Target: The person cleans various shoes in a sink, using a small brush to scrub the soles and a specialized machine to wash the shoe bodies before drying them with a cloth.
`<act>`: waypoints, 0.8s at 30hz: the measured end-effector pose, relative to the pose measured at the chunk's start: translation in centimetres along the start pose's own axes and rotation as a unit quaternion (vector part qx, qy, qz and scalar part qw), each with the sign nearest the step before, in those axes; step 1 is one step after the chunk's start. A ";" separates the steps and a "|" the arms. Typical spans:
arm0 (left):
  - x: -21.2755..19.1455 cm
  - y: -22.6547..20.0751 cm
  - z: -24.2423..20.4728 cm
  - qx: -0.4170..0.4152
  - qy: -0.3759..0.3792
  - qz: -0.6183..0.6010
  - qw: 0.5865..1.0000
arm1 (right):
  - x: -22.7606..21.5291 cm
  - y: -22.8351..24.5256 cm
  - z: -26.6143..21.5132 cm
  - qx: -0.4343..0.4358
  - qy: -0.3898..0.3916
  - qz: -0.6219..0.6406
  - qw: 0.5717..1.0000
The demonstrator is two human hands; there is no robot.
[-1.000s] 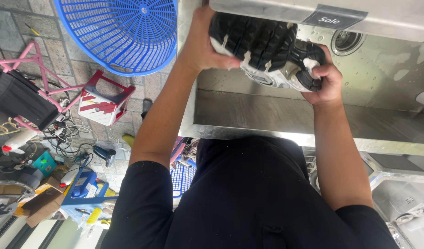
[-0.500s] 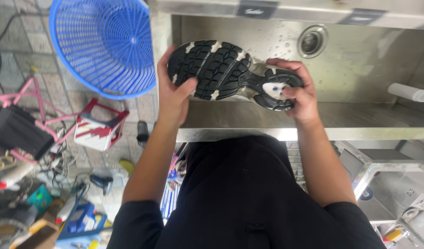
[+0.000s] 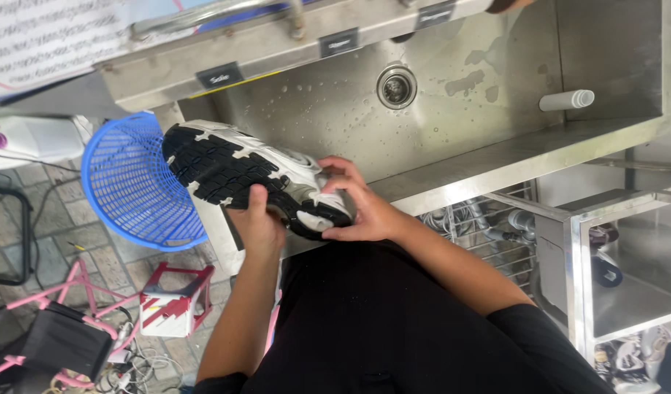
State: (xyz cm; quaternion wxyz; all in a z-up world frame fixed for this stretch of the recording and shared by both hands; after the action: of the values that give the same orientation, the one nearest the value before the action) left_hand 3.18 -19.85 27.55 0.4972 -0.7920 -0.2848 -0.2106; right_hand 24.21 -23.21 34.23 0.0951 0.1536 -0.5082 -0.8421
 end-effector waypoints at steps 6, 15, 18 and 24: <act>3.3 -0.3 -0.1 0.007 0.102 0.198 0.975 | -5.5 0.6 -3.9 0.108 0.052 0.055 0.991; 23.6 9.4 -1.6 -0.133 0.263 0.521 0.801 | -13.7 -2.1 -13.8 0.192 -0.167 0.211 0.944; 30.1 12.1 -5.0 -0.083 0.316 0.588 0.740 | -16.0 -2.2 -18.5 0.205 -0.340 0.317 0.862; 36.0 18.8 -13.0 0.236 0.362 0.805 0.407 | -16.5 2.5 -26.7 0.173 -0.569 0.296 0.748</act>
State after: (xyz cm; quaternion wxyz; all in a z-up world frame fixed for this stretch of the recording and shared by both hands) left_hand 41.88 -29.41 42.65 0.6617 -0.3577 0.6520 0.0952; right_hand 49.16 -41.23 27.49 0.0044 -0.4982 -0.6251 -0.6009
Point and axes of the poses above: each hand's wrist, its own z-axis towards the middle knuckle, its own x-axis out of the palm, y = z × x, the point moved 3 cm from there along z, towards the middle knuckle, and after that the axes turned 15 degrees about -x, right-handed, at the moved point
